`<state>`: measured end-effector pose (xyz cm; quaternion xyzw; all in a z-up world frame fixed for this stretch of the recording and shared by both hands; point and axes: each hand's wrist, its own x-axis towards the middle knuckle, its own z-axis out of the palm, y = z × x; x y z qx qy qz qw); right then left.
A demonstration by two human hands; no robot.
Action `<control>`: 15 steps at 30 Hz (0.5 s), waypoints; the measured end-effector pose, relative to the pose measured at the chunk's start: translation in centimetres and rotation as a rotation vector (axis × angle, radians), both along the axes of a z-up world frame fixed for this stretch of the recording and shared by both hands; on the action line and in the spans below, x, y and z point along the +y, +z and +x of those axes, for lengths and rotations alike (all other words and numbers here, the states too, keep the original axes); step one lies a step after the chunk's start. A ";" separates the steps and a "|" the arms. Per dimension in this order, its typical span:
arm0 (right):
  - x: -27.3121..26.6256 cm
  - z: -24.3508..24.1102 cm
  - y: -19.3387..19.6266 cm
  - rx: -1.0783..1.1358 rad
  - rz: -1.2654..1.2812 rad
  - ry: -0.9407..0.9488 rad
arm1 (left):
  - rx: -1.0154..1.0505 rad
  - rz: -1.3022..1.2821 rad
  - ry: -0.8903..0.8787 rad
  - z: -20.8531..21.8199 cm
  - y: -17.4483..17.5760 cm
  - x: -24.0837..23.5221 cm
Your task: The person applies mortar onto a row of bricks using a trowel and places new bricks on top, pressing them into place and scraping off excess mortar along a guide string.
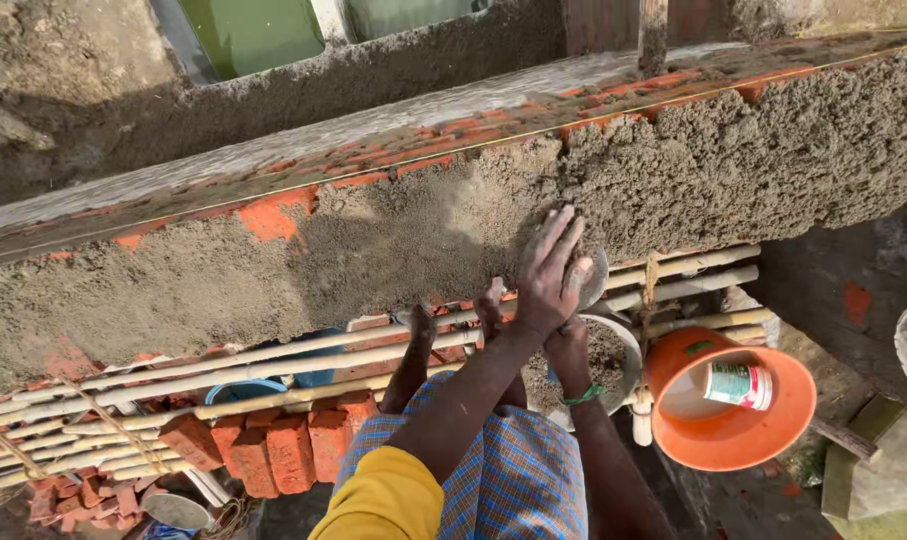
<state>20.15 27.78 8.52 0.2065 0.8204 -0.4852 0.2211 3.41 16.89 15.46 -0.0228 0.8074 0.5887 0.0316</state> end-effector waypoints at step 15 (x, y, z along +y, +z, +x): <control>4.9 -1.2 2.4 -0.149 0.173 -0.061 | -0.372 -0.840 1.162 6.4 -7.8 -40.4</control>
